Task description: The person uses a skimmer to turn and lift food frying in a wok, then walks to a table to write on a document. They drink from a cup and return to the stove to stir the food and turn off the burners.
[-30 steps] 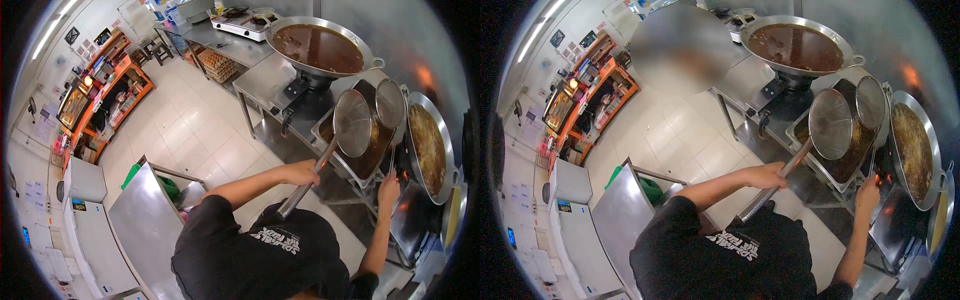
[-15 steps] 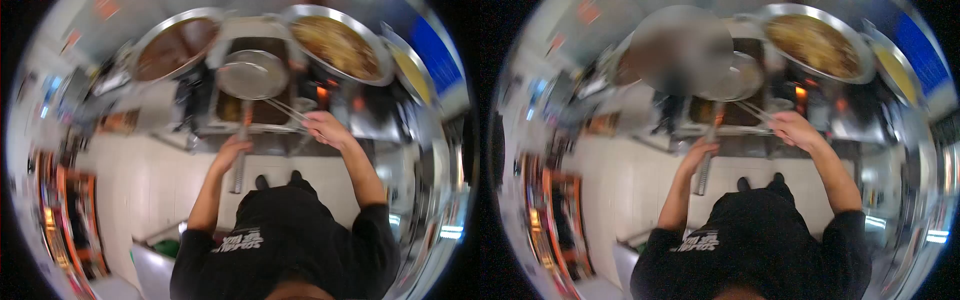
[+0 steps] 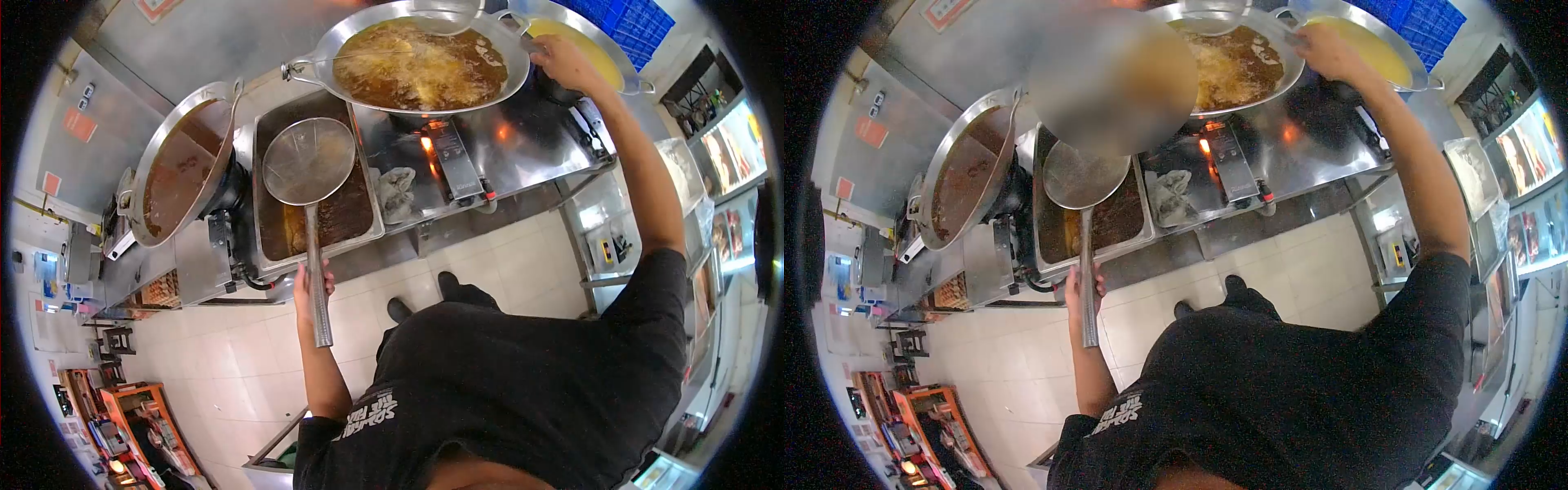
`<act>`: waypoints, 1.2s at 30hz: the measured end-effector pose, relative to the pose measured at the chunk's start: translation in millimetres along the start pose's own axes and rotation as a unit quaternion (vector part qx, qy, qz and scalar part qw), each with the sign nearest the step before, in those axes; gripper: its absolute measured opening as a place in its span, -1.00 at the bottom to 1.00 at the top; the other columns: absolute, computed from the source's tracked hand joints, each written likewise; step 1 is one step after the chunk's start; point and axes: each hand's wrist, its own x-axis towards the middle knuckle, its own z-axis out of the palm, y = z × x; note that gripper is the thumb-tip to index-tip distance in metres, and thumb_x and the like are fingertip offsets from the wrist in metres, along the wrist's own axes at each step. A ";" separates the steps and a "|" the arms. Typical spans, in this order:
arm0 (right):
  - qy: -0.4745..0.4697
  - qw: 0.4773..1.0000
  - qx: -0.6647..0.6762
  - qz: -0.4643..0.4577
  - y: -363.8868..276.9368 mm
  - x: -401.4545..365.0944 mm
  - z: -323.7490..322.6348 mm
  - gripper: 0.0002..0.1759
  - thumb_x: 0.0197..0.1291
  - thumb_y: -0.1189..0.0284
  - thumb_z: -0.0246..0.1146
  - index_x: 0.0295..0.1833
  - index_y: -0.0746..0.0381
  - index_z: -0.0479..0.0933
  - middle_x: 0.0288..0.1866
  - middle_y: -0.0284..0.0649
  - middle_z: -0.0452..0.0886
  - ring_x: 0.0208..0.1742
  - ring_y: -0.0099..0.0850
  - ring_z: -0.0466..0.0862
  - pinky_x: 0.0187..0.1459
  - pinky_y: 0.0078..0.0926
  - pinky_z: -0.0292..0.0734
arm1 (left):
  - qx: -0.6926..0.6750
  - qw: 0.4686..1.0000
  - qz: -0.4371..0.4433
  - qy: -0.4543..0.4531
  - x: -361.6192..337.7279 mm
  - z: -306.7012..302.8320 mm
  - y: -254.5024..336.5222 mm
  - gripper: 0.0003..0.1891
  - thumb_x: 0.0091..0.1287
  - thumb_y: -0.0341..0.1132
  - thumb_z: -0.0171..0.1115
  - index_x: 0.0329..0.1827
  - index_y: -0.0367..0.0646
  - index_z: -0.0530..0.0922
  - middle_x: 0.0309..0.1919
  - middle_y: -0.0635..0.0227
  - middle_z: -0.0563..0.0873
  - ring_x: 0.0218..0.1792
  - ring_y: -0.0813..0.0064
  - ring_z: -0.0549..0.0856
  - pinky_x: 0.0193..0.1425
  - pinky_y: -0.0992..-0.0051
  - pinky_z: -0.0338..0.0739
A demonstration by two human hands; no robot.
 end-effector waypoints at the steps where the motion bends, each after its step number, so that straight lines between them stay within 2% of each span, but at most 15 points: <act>1: 0.053 0.991 -0.089 -0.087 31.2 9.8 12.0 -0.60 0.17 0.22 0.09 -0.14 0.38 0.51 -0.43 0.01 0.60 -0.46 -0.12 0.61 -0.40 -0.25 0.51 | -0.062 0.998 0.004 0.006 -1.5 7.0 -5.7 -0.46 0.28 0.11 -0.03 -0.01 -0.23 0.48 -0.50 0.39 0.58 -0.51 0.63 0.49 -0.44 0.66 0.35; 5: -0.066 0.981 -0.176 0.047 69.0 34.6 14.3 -0.51 0.14 0.13 0.06 -0.32 0.42 0.54 -0.35 0.19 0.57 -0.32 0.04 0.59 -0.21 -0.16 0.48 | -0.091 0.980 -0.043 0.171 24.2 -46.5 -85.2 -0.64 0.30 0.02 0.00 -0.23 -0.12 0.49 -0.54 0.49 0.52 -0.57 0.69 0.46 -0.56 0.65 0.35; 7: -0.071 0.975 -0.205 0.045 96.1 42.5 26.1 -0.46 0.13 0.08 0.04 -0.40 0.43 0.54 -0.40 0.18 0.57 -0.41 0.00 0.60 -0.28 -0.19 0.50 | -0.118 0.984 -0.070 0.117 36.2 -110.9 -152.8 -0.74 0.29 -0.04 0.04 -0.35 -0.03 0.47 -0.56 0.54 0.50 -0.62 0.72 0.44 -0.70 0.68 0.26; 8: -0.123 0.971 -0.198 0.051 108.5 49.5 30.0 -0.48 0.12 0.10 0.06 -0.44 0.43 0.53 -0.45 0.15 0.56 -0.48 -0.05 0.59 -0.35 -0.21 0.49 | -0.046 0.991 -0.065 0.103 35.3 -137.3 -190.8 -0.77 0.27 -0.07 0.07 -0.48 0.05 0.45 -0.56 0.55 0.50 -0.64 0.72 0.44 -0.78 0.70 0.17; 9: -0.174 0.964 -0.191 0.056 121.1 57.5 33.7 -0.51 0.10 0.12 0.09 -0.48 0.42 0.53 -0.50 0.11 0.56 -0.55 -0.10 0.58 -0.43 -0.23 0.47 | 0.075 0.967 -0.080 0.231 24.0 -143.0 -222.6 -0.75 0.27 -0.08 0.05 -0.52 0.05 0.48 -0.57 0.51 0.52 -0.65 0.68 0.47 -0.77 0.66 0.22; 11: -0.269 0.950 -0.137 0.076 128.7 66.6 30.5 -0.64 0.00 0.25 0.15 -0.55 0.38 0.52 -0.60 0.02 0.54 -0.66 -0.20 0.54 -0.57 -0.28 0.42 | 0.329 0.903 -0.192 0.202 -4.8 -169.7 -278.9 -0.79 0.26 -0.16 -0.01 -0.36 -0.02 0.55 -0.59 0.38 0.59 -0.67 0.50 0.54 -0.61 0.46 0.39; 12: -0.311 0.942 -0.088 0.091 120.7 69.8 17.8 -0.75 -0.08 0.36 0.19 -0.57 0.36 0.52 -0.66 -0.05 0.52 -0.70 -0.26 0.51 -0.64 -0.30 0.37 | 0.440 0.848 -0.242 0.172 -19.2 -179.1 -303.7 -0.77 0.25 -0.20 -0.03 -0.28 -0.05 0.58 -0.59 0.32 0.62 -0.68 0.41 0.57 -0.53 0.36 0.48; 13: -0.351 0.930 -0.040 0.105 114.8 72.3 8.4 -0.86 -0.16 0.47 0.23 -0.59 0.33 0.52 -0.71 -0.11 0.49 -0.74 -0.32 0.48 -0.71 -0.33 0.32 | 0.694 0.706 -0.132 -0.056 -43.0 -194.4 -326.4 -0.76 0.27 -0.22 -0.06 -0.25 -0.09 0.57 -0.61 0.32 0.61 -0.70 0.46 0.55 -0.60 0.43 0.46; 19: -0.485 0.848 0.137 0.161 116.9 91.7 -9.0 -0.89 0.00 0.46 0.18 -0.51 0.24 0.46 -0.77 -0.40 0.33 -0.82 -0.65 0.23 -0.79 -0.62 0.08 | 0.658 0.736 -0.148 -0.053 -98.7 -160.7 -393.1 -0.79 0.31 -0.32 -0.11 -0.12 -0.13 0.47 -0.52 0.29 0.60 -0.72 0.49 0.45 -0.71 0.54 0.31; 21: -0.520 0.819 0.177 0.169 122.1 91.4 -4.9 -0.92 0.05 0.46 0.16 -0.43 0.23 0.46 -0.75 -0.44 0.33 -0.82 -0.73 0.19 -0.80 -0.70 0.03 | 0.274 0.892 -0.299 0.198 -94.0 -141.3 -398.0 -0.80 0.31 -0.27 -0.07 -0.17 -0.14 0.49 -0.52 0.30 0.60 -0.73 0.52 0.43 -0.72 0.57 0.28; 23: -0.521 0.809 0.208 0.176 124.3 89.0 1.2 -0.88 0.07 0.44 0.18 -0.46 0.21 0.43 -0.75 -0.45 0.30 -0.81 -0.73 0.19 -0.80 -0.72 0.02 | -0.051 0.869 -0.371 0.324 -80.0 -130.8 -388.6 -0.80 0.29 -0.22 -0.01 -0.25 -0.13 0.52 -0.55 0.34 0.60 -0.69 0.54 0.49 -0.70 0.59 0.29; 25: -0.523 0.794 0.248 0.185 128.4 87.8 12.1 -0.87 0.09 0.43 0.19 -0.45 0.21 0.42 -0.74 -0.46 0.28 -0.80 -0.73 0.19 -0.81 -0.73 0.02 | 0.264 0.861 -0.346 0.262 -64.4 -107.6 -353.1 -0.78 0.27 -0.19 0.00 -0.26 -0.12 0.53 -0.53 0.34 0.62 -0.65 0.54 0.52 -0.67 0.57 0.31; 27: -0.526 0.773 0.295 0.196 136.0 86.8 30.7 -0.88 0.11 0.43 0.18 -0.41 0.21 0.42 -0.74 -0.46 0.29 -0.80 -0.73 0.17 -0.81 -0.73 0.01 | 0.299 0.857 -0.306 0.287 -47.9 -106.2 -345.2 -0.77 0.26 -0.18 0.01 -0.24 -0.13 0.53 -0.51 0.33 0.63 -0.62 0.53 0.55 -0.64 0.54 0.33; 28: -0.526 0.768 0.308 0.198 133.6 86.6 34.3 -0.88 0.11 0.43 0.18 -0.41 0.21 0.42 -0.74 -0.46 0.29 -0.80 -0.73 0.17 -0.81 -0.73 0.00 | 0.179 0.875 -0.285 0.349 -34.8 -120.4 -353.2 -0.76 0.25 -0.18 0.03 -0.22 -0.15 0.54 -0.50 0.32 0.64 -0.60 0.53 0.56 -0.62 0.52 0.35; 36: -0.491 0.759 0.387 0.180 89.7 75.0 76.6 -0.86 0.10 0.40 0.19 -0.44 0.21 0.44 -0.73 -0.46 0.32 -0.81 -0.73 0.18 -0.81 -0.71 -0.03 | 0.201 0.907 -0.203 0.308 0.8 -107.6 -316.6 -0.78 0.18 -0.28 0.10 -0.22 -0.25 0.51 -0.54 0.32 0.62 -0.64 0.54 0.53 -0.70 0.57 0.28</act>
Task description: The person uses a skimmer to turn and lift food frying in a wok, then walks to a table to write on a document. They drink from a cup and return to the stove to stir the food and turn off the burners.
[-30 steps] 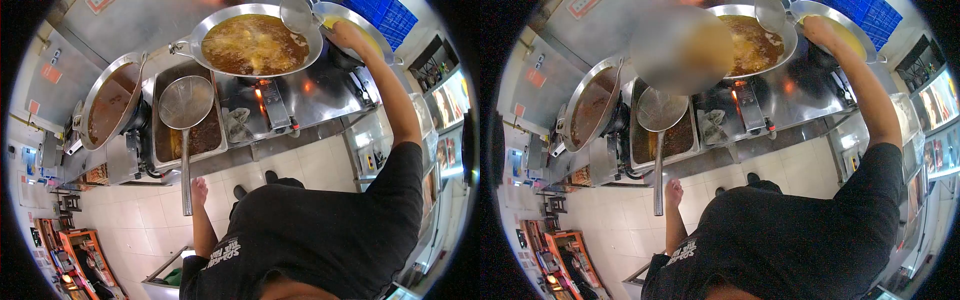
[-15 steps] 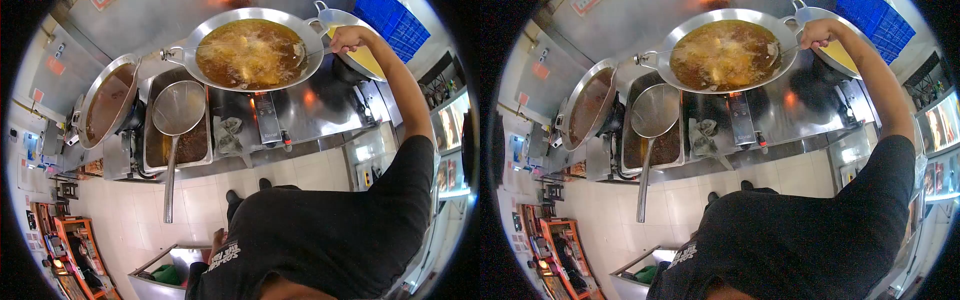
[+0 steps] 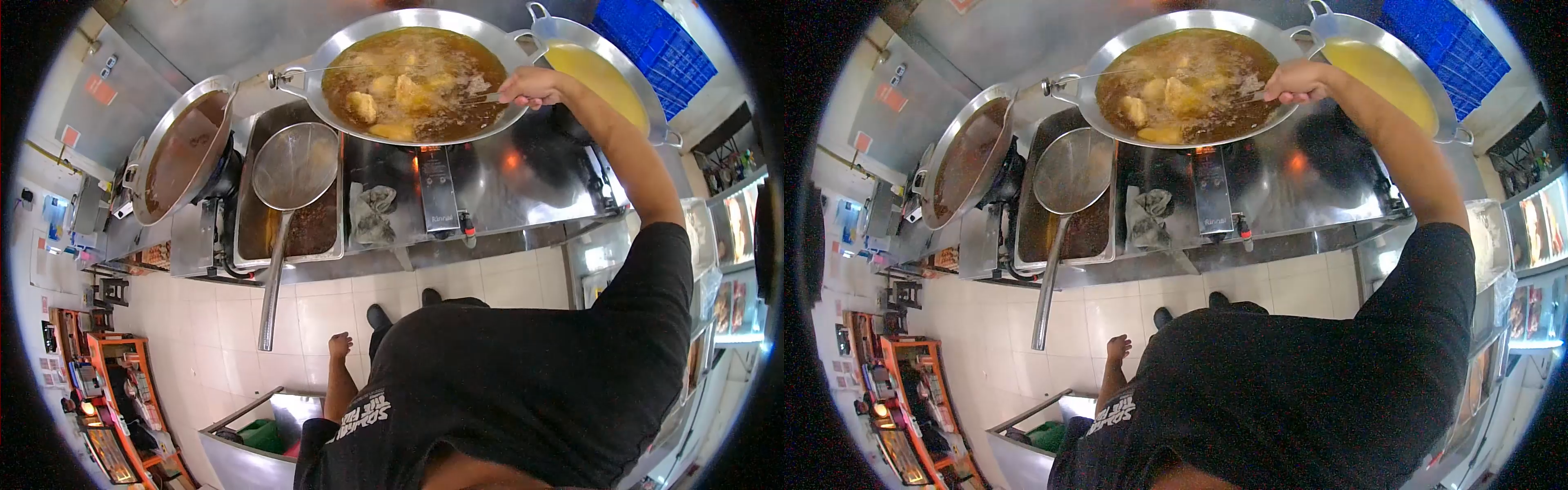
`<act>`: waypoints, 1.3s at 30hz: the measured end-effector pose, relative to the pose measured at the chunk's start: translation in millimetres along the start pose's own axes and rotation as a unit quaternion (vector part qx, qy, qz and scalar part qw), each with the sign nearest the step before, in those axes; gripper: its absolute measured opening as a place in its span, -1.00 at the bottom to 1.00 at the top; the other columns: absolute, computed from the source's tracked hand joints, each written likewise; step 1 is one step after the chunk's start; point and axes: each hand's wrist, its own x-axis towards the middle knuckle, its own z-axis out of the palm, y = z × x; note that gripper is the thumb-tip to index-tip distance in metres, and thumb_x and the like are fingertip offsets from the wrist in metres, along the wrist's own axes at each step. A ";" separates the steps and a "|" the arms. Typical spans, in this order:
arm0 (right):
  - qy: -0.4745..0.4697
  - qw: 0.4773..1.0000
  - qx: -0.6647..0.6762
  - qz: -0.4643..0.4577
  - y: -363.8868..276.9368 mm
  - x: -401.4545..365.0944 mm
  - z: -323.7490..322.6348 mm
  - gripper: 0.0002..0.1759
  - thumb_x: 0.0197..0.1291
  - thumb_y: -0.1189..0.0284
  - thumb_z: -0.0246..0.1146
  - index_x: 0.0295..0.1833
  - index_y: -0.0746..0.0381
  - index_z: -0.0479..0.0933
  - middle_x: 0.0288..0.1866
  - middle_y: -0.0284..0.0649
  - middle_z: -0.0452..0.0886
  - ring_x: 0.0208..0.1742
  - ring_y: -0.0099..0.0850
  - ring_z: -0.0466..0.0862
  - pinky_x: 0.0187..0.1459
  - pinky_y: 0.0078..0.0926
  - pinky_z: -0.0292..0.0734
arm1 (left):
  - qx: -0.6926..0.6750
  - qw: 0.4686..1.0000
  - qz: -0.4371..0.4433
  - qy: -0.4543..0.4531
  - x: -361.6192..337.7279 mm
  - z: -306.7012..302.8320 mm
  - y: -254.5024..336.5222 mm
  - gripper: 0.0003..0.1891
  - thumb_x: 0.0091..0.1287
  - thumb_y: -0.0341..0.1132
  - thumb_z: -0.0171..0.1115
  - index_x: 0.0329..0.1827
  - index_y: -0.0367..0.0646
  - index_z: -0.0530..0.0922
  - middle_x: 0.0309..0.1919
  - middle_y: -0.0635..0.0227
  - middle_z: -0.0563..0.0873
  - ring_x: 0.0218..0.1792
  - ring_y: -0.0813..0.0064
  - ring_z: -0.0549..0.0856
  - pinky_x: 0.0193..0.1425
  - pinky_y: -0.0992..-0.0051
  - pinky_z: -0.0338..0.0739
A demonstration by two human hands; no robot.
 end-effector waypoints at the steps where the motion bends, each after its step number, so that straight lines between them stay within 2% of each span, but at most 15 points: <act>1: 0.013 1.000 0.002 -0.003 -2.3 -0.3 7.9 -0.85 0.10 0.39 0.19 -0.45 0.21 0.44 -0.73 -0.46 0.32 -0.81 -0.72 0.18 -0.80 -0.71 -0.03 | -0.012 1.000 -0.007 -0.021 6.5 -2.2 -5.5 -0.79 0.18 -0.29 0.09 -0.23 -0.25 0.50 -0.54 0.31 0.61 -0.65 0.54 0.53 -0.71 0.57 0.28; 4: 0.065 0.998 -0.005 0.020 -17.4 -19.8 18.3 -0.83 0.10 0.38 0.19 -0.49 0.20 0.43 -0.73 -0.47 0.32 -0.82 -0.72 0.16 -0.79 -0.70 -0.03 | 0.046 0.995 0.070 -0.051 -23.1 6.4 -6.7 -0.81 0.21 -0.30 0.06 -0.25 -0.25 0.48 -0.55 0.32 0.60 -0.66 0.53 0.52 -0.71 0.55 0.28; 8: 0.033 0.997 0.066 -0.034 -5.6 -5.0 37.1 -0.85 0.09 0.39 0.19 -0.46 0.19 0.45 -0.72 -0.49 0.32 -0.82 -0.72 0.14 -0.78 -0.71 -0.03 | 0.112 0.992 -0.052 -0.014 -38.9 13.1 -24.3 -0.78 0.25 -0.21 0.02 -0.27 -0.18 0.52 -0.55 0.35 0.61 -0.64 0.51 0.53 -0.64 0.50 0.32; 11: 0.075 0.992 0.094 -0.040 -12.5 -7.2 56.7 -0.87 0.09 0.39 0.19 -0.39 0.22 0.47 -0.72 -0.49 0.31 -0.81 -0.72 0.12 -0.75 -0.71 -0.03 | 0.117 0.990 -0.067 -0.042 -15.2 0.5 -67.0 -0.75 0.25 -0.18 0.00 -0.25 -0.14 0.56 -0.55 0.36 0.62 -0.63 0.51 0.54 -0.60 0.46 0.34; 17: 0.086 0.988 0.120 -0.050 3.1 -53.1 61.0 -0.87 0.08 0.39 0.20 -0.39 0.23 0.46 -0.72 -0.50 0.28 -0.80 -0.74 0.13 -0.77 -0.74 -0.02 | 0.138 0.989 -0.059 -0.018 -25.8 -8.9 -46.0 -0.73 0.24 -0.19 -0.02 -0.20 -0.12 0.57 -0.50 0.35 0.64 -0.58 0.51 0.59 -0.58 0.45 0.41; 19: 0.097 0.988 0.113 -0.049 10.0 -63.1 62.4 -0.86 0.09 0.39 0.20 -0.40 0.22 0.45 -0.72 -0.49 0.28 -0.80 -0.75 0.14 -0.78 -0.74 -0.01 | 0.318 0.940 0.102 -0.074 -26.7 -18.4 -44.8 -0.73 0.24 -0.18 -0.01 -0.22 -0.16 0.56 -0.51 0.33 0.64 -0.58 0.50 0.58 -0.58 0.44 0.40; 23: 0.149 0.985 0.085 -0.038 8.9 -91.0 71.8 -0.86 0.08 0.41 0.19 -0.45 0.20 0.41 -0.72 -0.47 0.29 -0.80 -0.75 0.14 -0.78 -0.73 -0.02 | 0.369 0.915 0.123 -0.107 -10.4 -40.0 -30.1 -0.79 0.25 -0.23 0.02 -0.27 -0.16 0.54 -0.54 0.33 0.62 -0.57 0.46 0.59 -0.57 0.41 0.38; 28: 0.218 0.975 0.050 -0.015 -5.3 -116.8 81.7 -0.81 0.06 0.41 0.18 -0.54 0.19 0.39 -0.72 -0.45 0.32 -0.80 -0.73 0.16 -0.78 -0.71 0.00 | 0.293 0.937 0.151 -0.119 41.6 -67.3 -23.2 -0.84 0.21 -0.26 0.05 -0.35 -0.15 0.52 -0.56 0.34 0.62 -0.63 0.48 0.56 -0.67 0.50 0.32; 29: 0.226 0.973 0.040 -0.005 -6.6 -122.1 82.9 -0.81 0.06 0.41 0.18 -0.55 0.19 0.39 -0.73 -0.45 0.32 -0.80 -0.72 0.17 -0.78 -0.71 0.01 | 0.207 0.940 0.071 -0.263 74.7 -82.3 -26.4 -0.93 0.15 -0.34 0.09 -0.43 -0.11 0.48 -0.59 0.38 0.60 -0.66 0.53 0.53 -0.73 0.54 0.29; 30: 0.235 0.972 0.029 0.003 -7.9 -127.3 82.4 -0.81 0.05 0.41 0.18 -0.55 0.19 0.40 -0.73 -0.44 0.32 -0.80 -0.71 0.18 -0.78 -0.70 0.02 | 0.058 0.969 -0.052 -0.234 70.7 -84.1 -17.2 -0.95 0.13 -0.37 0.09 -0.48 -0.06 0.45 -0.59 0.39 0.59 -0.67 0.54 0.52 -0.74 0.53 0.30; 32: 0.267 0.964 -0.019 0.009 -11.9 -131.4 82.9 -0.81 0.04 0.41 0.18 -0.55 0.20 0.41 -0.74 -0.44 0.31 -0.80 -0.69 0.19 -0.78 -0.67 0.03 | 0.021 0.948 -0.028 -0.317 62.2 -90.2 -1.1 -0.93 0.14 -0.33 0.09 -0.48 -0.05 0.45 -0.60 0.39 0.56 -0.68 0.53 0.51 -0.72 0.46 0.31; 33: 0.289 0.956 -0.054 0.010 -11.9 -132.3 84.6 -0.81 0.04 0.40 0.18 -0.56 0.20 0.41 -0.75 -0.43 0.31 -0.80 -0.67 0.19 -0.78 -0.65 0.04 | 0.159 0.934 0.127 -0.293 72.7 -94.1 -7.0 -0.93 0.14 -0.32 0.09 -0.47 -0.05 0.45 -0.60 0.39 0.55 -0.66 0.53 0.51 -0.71 0.44 0.30; 35: 0.311 0.945 -0.103 0.023 -9.8 -132.1 88.3 -0.87 0.04 0.40 0.19 -0.46 0.22 0.47 -0.74 -0.42 0.33 -0.79 -0.66 0.22 -0.77 -0.64 0.07 | 0.409 0.785 0.412 -0.215 88.4 -102.0 -26.7 -0.93 0.15 -0.30 0.08 -0.44 -0.05 0.47 -0.61 0.38 0.52 -0.64 0.52 0.51 -0.69 0.42 0.29; 37: 0.310 0.940 -0.134 0.041 -11.8 -128.2 92.6 -0.81 0.06 0.40 0.19 -0.24 0.25 0.57 -0.71 -0.40 0.37 -0.78 -0.66 0.26 -0.76 -0.64 0.11 | 0.395 0.845 0.303 -0.195 67.6 -102.8 -18.9 -0.94 0.14 -0.31 0.10 -0.42 -0.05 0.48 -0.62 0.39 0.49 -0.60 0.51 0.52 -0.68 0.42 0.27; 39: 0.330 0.921 -0.196 0.071 -22.3 -126.8 109.6 -0.80 0.03 0.39 0.20 -0.25 0.26 0.57 -0.70 -0.33 0.43 -0.74 -0.52 0.37 -0.68 -0.53 0.26 | 0.446 0.797 0.331 -0.238 67.3 -111.3 -15.6 -0.92 0.18 -0.33 0.03 -0.37 -0.07 0.49 -0.63 0.39 0.47 -0.63 0.53 0.46 -0.68 0.45 0.23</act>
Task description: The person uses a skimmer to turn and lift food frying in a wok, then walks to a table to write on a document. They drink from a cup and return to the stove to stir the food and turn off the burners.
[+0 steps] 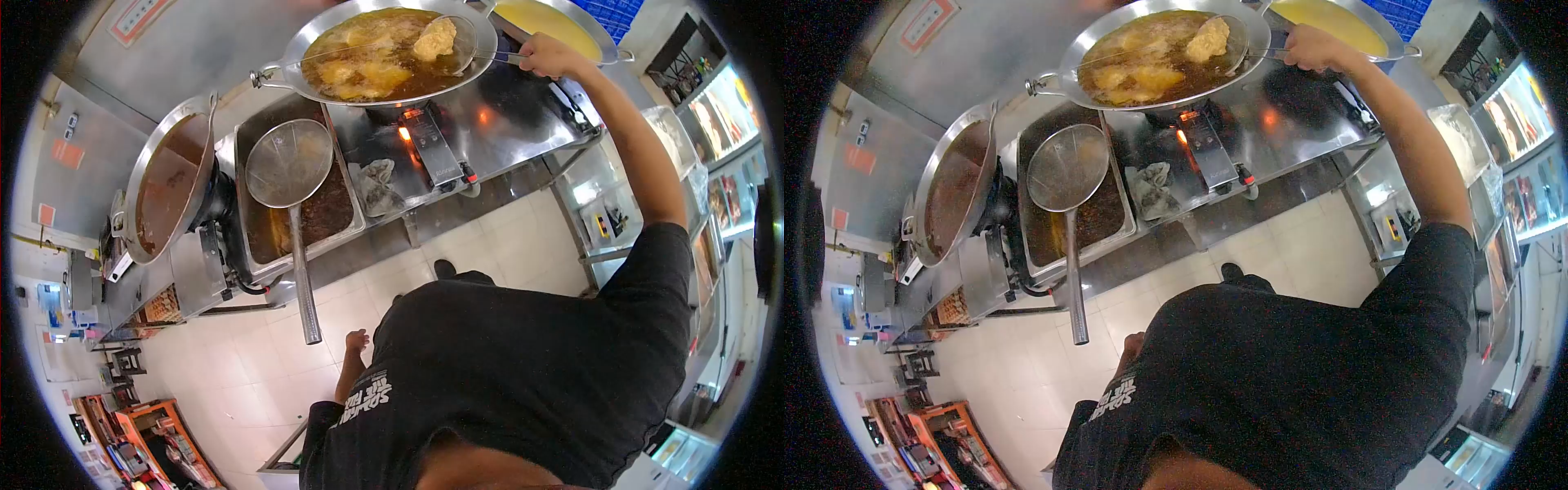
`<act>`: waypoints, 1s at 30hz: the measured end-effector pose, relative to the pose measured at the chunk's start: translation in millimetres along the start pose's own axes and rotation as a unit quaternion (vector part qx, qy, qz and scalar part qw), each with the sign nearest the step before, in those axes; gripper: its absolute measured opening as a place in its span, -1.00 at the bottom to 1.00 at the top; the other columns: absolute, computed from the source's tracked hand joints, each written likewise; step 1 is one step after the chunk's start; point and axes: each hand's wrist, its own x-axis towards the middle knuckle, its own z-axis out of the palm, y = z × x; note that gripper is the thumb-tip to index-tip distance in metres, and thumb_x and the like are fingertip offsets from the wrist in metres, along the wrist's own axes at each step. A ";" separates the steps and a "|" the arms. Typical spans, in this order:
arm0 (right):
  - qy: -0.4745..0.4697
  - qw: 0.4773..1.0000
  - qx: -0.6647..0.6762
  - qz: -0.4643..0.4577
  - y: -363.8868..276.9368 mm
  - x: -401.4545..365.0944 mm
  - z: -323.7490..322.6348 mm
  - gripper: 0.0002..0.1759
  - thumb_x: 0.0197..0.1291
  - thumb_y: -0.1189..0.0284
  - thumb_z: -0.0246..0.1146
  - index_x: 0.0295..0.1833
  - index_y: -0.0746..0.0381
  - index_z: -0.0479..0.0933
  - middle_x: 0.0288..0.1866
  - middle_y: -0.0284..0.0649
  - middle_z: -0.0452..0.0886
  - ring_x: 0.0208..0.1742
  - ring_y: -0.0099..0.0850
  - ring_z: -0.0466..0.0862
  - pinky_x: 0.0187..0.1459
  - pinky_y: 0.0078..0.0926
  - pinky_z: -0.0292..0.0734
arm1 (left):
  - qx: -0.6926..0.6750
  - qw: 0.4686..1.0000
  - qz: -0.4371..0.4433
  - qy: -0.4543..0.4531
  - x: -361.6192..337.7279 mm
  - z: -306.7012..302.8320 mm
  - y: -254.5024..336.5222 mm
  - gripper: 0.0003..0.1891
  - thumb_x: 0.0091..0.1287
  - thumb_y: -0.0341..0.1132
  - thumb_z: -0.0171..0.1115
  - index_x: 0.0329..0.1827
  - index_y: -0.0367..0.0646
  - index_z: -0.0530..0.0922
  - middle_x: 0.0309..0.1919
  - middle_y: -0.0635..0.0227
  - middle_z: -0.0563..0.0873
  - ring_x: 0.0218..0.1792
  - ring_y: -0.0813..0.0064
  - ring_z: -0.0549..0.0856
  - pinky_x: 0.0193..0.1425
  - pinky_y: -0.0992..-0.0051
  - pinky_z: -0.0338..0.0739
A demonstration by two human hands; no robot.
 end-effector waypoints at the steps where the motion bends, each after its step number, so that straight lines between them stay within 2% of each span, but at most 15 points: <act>1: 0.013 0.999 -0.035 0.005 -4.9 -3.8 1.8 -0.80 0.02 0.38 0.20 -0.26 0.26 0.58 -0.69 -0.29 0.46 -0.72 -0.45 0.42 -0.64 -0.48 0.34 | 0.025 0.999 0.005 -0.025 -0.5 -2.4 -0.1 -0.90 0.20 -0.35 -0.01 -0.35 -0.08 0.49 -0.63 0.39 0.47 -0.65 0.53 0.44 -0.68 0.47 0.21; 2: 0.064 0.989 -0.113 -0.066 5.7 4.6 9.8 -0.79 0.01 0.38 0.19 -0.26 0.27 0.57 -0.65 -0.23 0.49 -0.65 -0.35 0.48 -0.56 -0.41 0.40 | 0.044 0.998 0.002 -0.049 0.6 -5.5 0.5 -0.88 0.22 -0.36 -0.05 -0.33 -0.09 0.49 -0.63 0.39 0.46 -0.67 0.54 0.41 -0.69 0.48 0.19; 4: 0.159 0.929 -0.265 -0.204 38.3 30.4 33.3 -0.77 0.00 0.39 0.17 -0.27 0.31 0.57 -0.57 -0.10 0.56 -0.51 -0.16 0.58 -0.38 -0.27 0.51 | 0.079 0.990 -0.055 -0.100 -2.3 -15.6 12.9 -0.87 0.24 -0.34 -0.05 -0.32 -0.09 0.50 -0.60 0.37 0.50 -0.66 0.53 0.43 -0.68 0.50 0.21; 7: 0.186 0.943 -0.244 -0.125 6.3 2.0 48.1 -0.75 -0.01 0.41 0.12 -0.27 0.34 0.56 -0.42 0.00 0.59 -0.27 0.03 0.58 -0.15 -0.12 0.48 | 0.017 0.993 -0.085 -0.075 -4.1 -20.3 12.3 -0.85 0.23 -0.29 0.00 -0.33 -0.11 0.52 -0.56 0.33 0.57 -0.63 0.50 0.50 -0.66 0.51 0.28; 8: 0.191 0.952 -0.224 -0.091 -19.5 -20.9 46.1 -0.82 -0.06 0.49 0.10 -0.38 0.35 0.54 -0.39 0.10 0.59 -0.29 0.01 0.62 -0.19 -0.15 0.54 | -0.008 0.992 -0.103 -0.067 -3.9 -23.3 14.9 -0.84 0.22 -0.28 0.02 -0.33 -0.13 0.53 -0.54 0.32 0.59 -0.62 0.50 0.53 -0.65 0.50 0.30; 10: 0.192 0.940 -0.268 -0.085 -25.7 -26.2 52.8 -0.80 0.00 0.47 0.07 -0.30 0.27 0.56 -0.43 0.07 0.58 -0.32 -0.01 0.61 -0.24 -0.14 0.53 | -0.029 0.996 -0.079 -0.041 -3.3 -28.3 12.6 -0.82 0.20 -0.25 0.05 -0.36 -0.16 0.54 -0.53 0.31 0.61 -0.61 0.49 0.55 -0.65 0.49 0.33; 14: 0.214 0.909 -0.327 -0.141 -35.2 -53.2 58.2 -0.77 0.05 0.45 0.06 -0.17 0.19 0.55 -0.48 0.04 0.58 -0.39 -0.05 0.62 -0.33 -0.16 0.53 | 0.017 0.998 0.064 -0.002 21.2 -29.9 -19.9 -0.78 0.16 -0.22 0.08 -0.42 -0.21 0.54 -0.55 0.31 0.63 -0.62 0.48 0.57 -0.65 0.49 0.35; 17: 0.211 0.905 -0.350 -0.122 -55.1 -80.6 53.9 -0.73 0.08 0.44 0.06 -0.09 0.15 0.53 -0.49 0.01 0.58 -0.40 -0.06 0.62 -0.36 -0.17 0.53 | 0.006 0.999 0.037 0.017 26.5 -38.4 -4.8 -0.77 0.15 -0.22 0.08 -0.48 -0.21 0.54 -0.60 0.31 0.63 -0.65 0.50 0.57 -0.66 0.47 0.37; 20: 0.237 0.920 -0.299 -0.085 -75.1 -100.4 43.7 -0.78 -0.06 0.51 0.10 -0.25 0.26 0.55 -0.44 0.04 0.59 -0.36 -0.06 0.63 -0.32 -0.16 0.55 | -0.008 0.999 -0.036 0.025 29.3 -43.1 6.7 -0.79 0.14 -0.26 0.07 -0.52 -0.21 0.52 -0.64 0.28 0.62 -0.67 0.48 0.58 -0.64 0.43 0.39; 23: 0.261 0.913 -0.298 -0.096 -66.4 -82.5 29.9 -0.78 -0.04 0.51 0.09 -0.23 0.24 0.55 -0.45 0.04 0.59 -0.37 -0.05 0.63 -0.32 -0.14 0.54 | 0.270 0.961 0.059 -0.029 27.9 -55.8 33.7 -0.84 0.11 -0.30 0.10 -0.55 -0.19 0.50 -0.63 0.26 0.63 -0.64 0.42 0.61 -0.59 0.40 0.43; 24: 0.291 0.911 -0.278 -0.092 -62.5 -70.4 26.3 -0.77 -0.04 0.51 0.08 -0.23 0.26 0.54 -0.42 0.05 0.60 -0.36 -0.02 0.63 -0.31 -0.13 0.54 | 0.280 0.956 0.081 -0.019 26.5 -56.7 35.9 -0.84 0.11 -0.30 0.10 -0.55 -0.19 0.49 -0.63 0.26 0.63 -0.63 0.41 0.62 -0.58 0.40 0.44; 26: 0.272 0.914 -0.291 -0.072 -47.3 -28.4 15.7 -0.77 -0.02 0.50 0.08 -0.21 0.27 0.54 -0.38 0.05 0.61 -0.31 -0.02 0.63 -0.29 -0.12 0.54 | 0.299 0.946 0.126 0.003 26.4 -57.8 40.6 -0.84 0.11 -0.30 0.09 -0.55 -0.17 0.48 -0.62 0.25 0.63 -0.60 0.37 0.63 -0.55 0.39 0.46; 29: 0.269 0.921 -0.275 -0.056 -33.7 22.9 8.0 -0.78 0.01 0.49 0.06 -0.23 0.29 0.54 -0.31 0.05 0.61 -0.25 -0.02 0.63 -0.25 -0.12 0.53 | 0.195 0.980 -0.019 -0.039 31.7 -51.4 41.4 -0.84 0.13 -0.29 0.08 -0.53 -0.16 0.49 -0.61 0.26 0.63 -0.57 0.37 0.64 -0.51 0.38 0.48; 30: 0.273 0.923 -0.264 -0.053 -29.7 40.5 6.2 -0.79 0.02 0.48 0.06 -0.25 0.29 0.55 -0.29 0.05 0.61 -0.23 -0.02 0.63 -0.24 -0.12 0.53 | 0.231 0.973 0.030 -0.008 29.5 -48.6 41.3 -0.84 0.13 -0.29 0.07 -0.53 -0.16 0.50 -0.61 0.27 0.64 -0.56 0.36 0.65 -0.49 0.37 0.49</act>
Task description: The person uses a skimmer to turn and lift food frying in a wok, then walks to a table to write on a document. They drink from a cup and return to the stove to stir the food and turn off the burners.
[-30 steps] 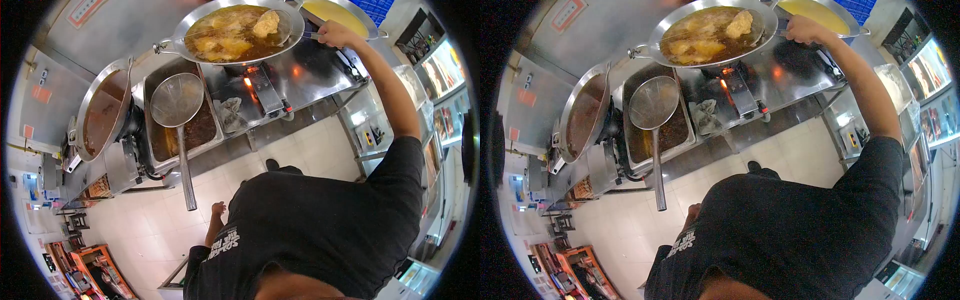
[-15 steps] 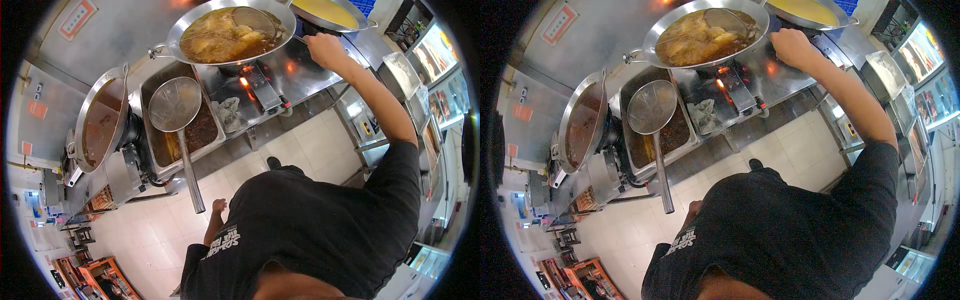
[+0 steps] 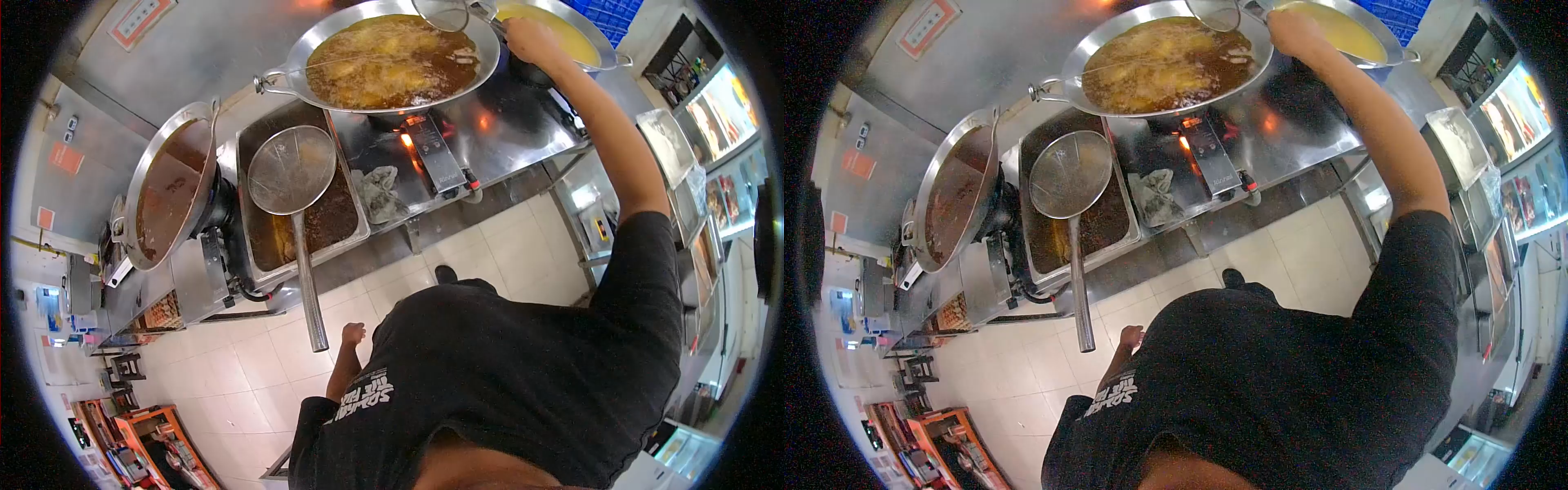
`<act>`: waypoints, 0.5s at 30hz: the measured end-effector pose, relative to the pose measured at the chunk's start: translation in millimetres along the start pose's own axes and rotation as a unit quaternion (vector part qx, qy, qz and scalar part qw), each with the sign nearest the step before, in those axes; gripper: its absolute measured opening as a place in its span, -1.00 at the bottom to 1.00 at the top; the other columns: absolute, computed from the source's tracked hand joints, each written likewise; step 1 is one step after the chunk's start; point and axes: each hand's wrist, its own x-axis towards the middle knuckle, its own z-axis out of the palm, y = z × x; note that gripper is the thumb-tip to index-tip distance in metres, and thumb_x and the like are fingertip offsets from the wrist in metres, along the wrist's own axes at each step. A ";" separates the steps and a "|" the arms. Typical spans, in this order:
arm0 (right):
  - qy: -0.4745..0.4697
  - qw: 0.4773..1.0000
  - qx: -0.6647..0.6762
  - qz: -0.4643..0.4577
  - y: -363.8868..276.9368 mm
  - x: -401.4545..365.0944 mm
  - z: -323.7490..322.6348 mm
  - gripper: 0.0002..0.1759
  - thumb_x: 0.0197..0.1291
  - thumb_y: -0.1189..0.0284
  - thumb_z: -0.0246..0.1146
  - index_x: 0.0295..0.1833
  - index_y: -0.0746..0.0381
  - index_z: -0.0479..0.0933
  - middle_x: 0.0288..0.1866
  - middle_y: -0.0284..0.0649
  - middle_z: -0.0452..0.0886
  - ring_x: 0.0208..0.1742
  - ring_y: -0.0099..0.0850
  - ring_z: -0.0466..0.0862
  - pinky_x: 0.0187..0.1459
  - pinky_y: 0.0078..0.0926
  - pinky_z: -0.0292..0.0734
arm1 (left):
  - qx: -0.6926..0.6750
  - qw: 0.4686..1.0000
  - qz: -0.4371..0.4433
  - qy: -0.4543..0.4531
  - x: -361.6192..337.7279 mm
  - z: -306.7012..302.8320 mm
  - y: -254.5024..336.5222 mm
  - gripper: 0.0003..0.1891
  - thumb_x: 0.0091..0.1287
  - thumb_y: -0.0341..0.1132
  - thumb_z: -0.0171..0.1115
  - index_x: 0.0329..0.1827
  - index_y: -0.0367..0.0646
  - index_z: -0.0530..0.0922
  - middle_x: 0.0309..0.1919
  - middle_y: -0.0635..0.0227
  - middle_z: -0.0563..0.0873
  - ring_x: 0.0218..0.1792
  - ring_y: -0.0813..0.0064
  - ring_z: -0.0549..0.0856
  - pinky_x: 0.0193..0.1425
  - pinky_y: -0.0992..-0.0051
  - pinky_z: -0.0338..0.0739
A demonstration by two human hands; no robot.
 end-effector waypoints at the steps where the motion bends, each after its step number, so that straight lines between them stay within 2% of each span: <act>1: -0.007 1.000 -0.003 -0.003 5.8 15.6 14.5 -0.80 0.03 0.47 0.06 -0.28 0.30 0.55 -0.28 0.05 0.61 -0.21 -0.03 0.63 -0.22 -0.12 0.53 | 0.039 0.998 0.039 0.040 -5.0 3.2 1.3 -0.85 0.13 -0.30 0.07 -0.53 -0.15 0.50 -0.60 0.27 0.64 -0.56 0.36 0.65 -0.47 0.36 0.49; 2: -0.013 1.000 -0.005 -0.007 15.7 31.5 35.1 -0.81 0.03 0.46 0.07 -0.32 0.31 0.55 -0.28 0.06 0.61 -0.19 -0.04 0.62 -0.21 -0.12 0.52 | 0.078 0.991 0.078 0.081 -6.1 3.8 3.8 -0.85 0.14 -0.30 0.07 -0.52 -0.15 0.50 -0.60 0.28 0.64 -0.55 0.36 0.65 -0.45 0.35 0.50; 3: -0.019 1.000 -0.007 -0.011 25.5 46.6 54.7 -0.82 0.03 0.45 0.08 -0.36 0.32 0.55 -0.27 0.06 0.61 -0.17 -0.04 0.62 -0.20 -0.12 0.52 | 0.041 0.999 -0.013 0.022 -4.7 2.8 14.0 -0.88 0.11 -0.30 0.12 -0.51 -0.13 0.51 -0.58 0.27 0.65 -0.52 0.31 0.65 -0.42 0.32 0.50; 6: -0.043 0.995 -0.001 -0.093 51.6 85.2 100.7 -0.82 0.00 0.44 0.11 -0.42 0.33 0.55 -0.37 0.01 0.63 -0.32 -0.13 0.67 -0.33 -0.20 0.55 | 0.037 0.998 0.003 0.056 -16.4 20.4 19.0 -0.90 0.07 -0.27 0.18 -0.47 -0.08 0.53 -0.56 0.29 0.65 -0.47 0.26 0.65 -0.41 0.29 0.51; 8: -0.210 0.972 0.071 -0.081 62.6 103.6 105.8 -0.75 0.06 0.34 0.11 -0.30 0.30 0.57 -0.53 -0.12 0.57 -0.53 -0.26 0.58 -0.49 -0.30 0.48 | 0.066 0.997 -0.020 0.042 -22.8 32.6 26.6 -0.90 0.04 -0.25 0.21 -0.44 -0.05 0.54 -0.55 0.31 0.66 -0.46 0.24 0.65 -0.40 0.28 0.51; 9: -0.292 0.948 0.104 -0.074 62.7 110.7 102.3 -0.70 0.10 0.28 0.11 -0.24 0.29 0.58 -0.61 -0.19 0.53 -0.63 -0.33 0.53 -0.57 -0.35 0.44 | 0.060 0.997 -0.047 0.008 -27.9 36.0 33.2 -0.87 0.10 -0.26 0.16 -0.32 -0.03 0.57 -0.53 0.36 0.67 -0.48 0.33 0.66 -0.41 0.34 0.53; 10: -0.300 0.940 0.150 -0.056 63.8 113.4 100.9 -0.71 0.11 0.30 0.12 -0.20 0.29 0.57 -0.64 -0.25 0.48 -0.67 -0.41 0.46 -0.62 -0.42 0.38 | 0.053 0.996 -0.073 -0.026 -34.1 40.0 40.0 -0.81 0.15 -0.26 0.11 -0.20 -0.01 0.60 -0.51 0.41 0.69 -0.50 0.43 0.67 -0.43 0.40 0.54; 12: -0.318 0.917 0.242 -0.020 64.0 112.8 95.4 -0.70 0.13 0.32 0.15 -0.11 0.30 0.54 -0.70 -0.37 0.38 -0.76 -0.57 0.31 -0.71 -0.56 0.25 | 0.042 0.987 -0.120 -0.102 -42.0 50.7 52.2 -0.77 0.23 -0.26 0.03 -0.12 -0.02 0.59 -0.50 0.43 0.69 -0.56 0.53 0.65 -0.50 0.45 0.53; 14: -0.357 0.871 0.337 -0.011 66.7 126.6 111.6 -0.80 0.10 0.34 0.19 -0.30 0.26 0.53 -0.73 -0.41 0.36 -0.79 -0.62 0.23 -0.76 -0.60 0.11 | 0.000 0.980 -0.157 -0.120 -56.3 57.3 63.7 -0.77 0.23 -0.25 0.02 -0.14 -0.04 0.59 -0.52 0.41 0.67 -0.58 0.53 0.63 -0.53 0.46 0.50; 15: -0.376 0.844 0.383 -0.007 66.4 132.8 120.1 -0.83 0.08 0.34 0.21 -0.40 0.24 0.53 -0.74 -0.43 0.35 -0.81 -0.64 0.19 -0.78 -0.62 0.04 | -0.045 0.978 -0.176 -0.101 -62.8 59.4 69.7 -0.77 0.24 -0.25 0.02 -0.15 -0.06 0.59 -0.53 0.41 0.67 -0.59 0.53 0.61 -0.54 0.46 0.48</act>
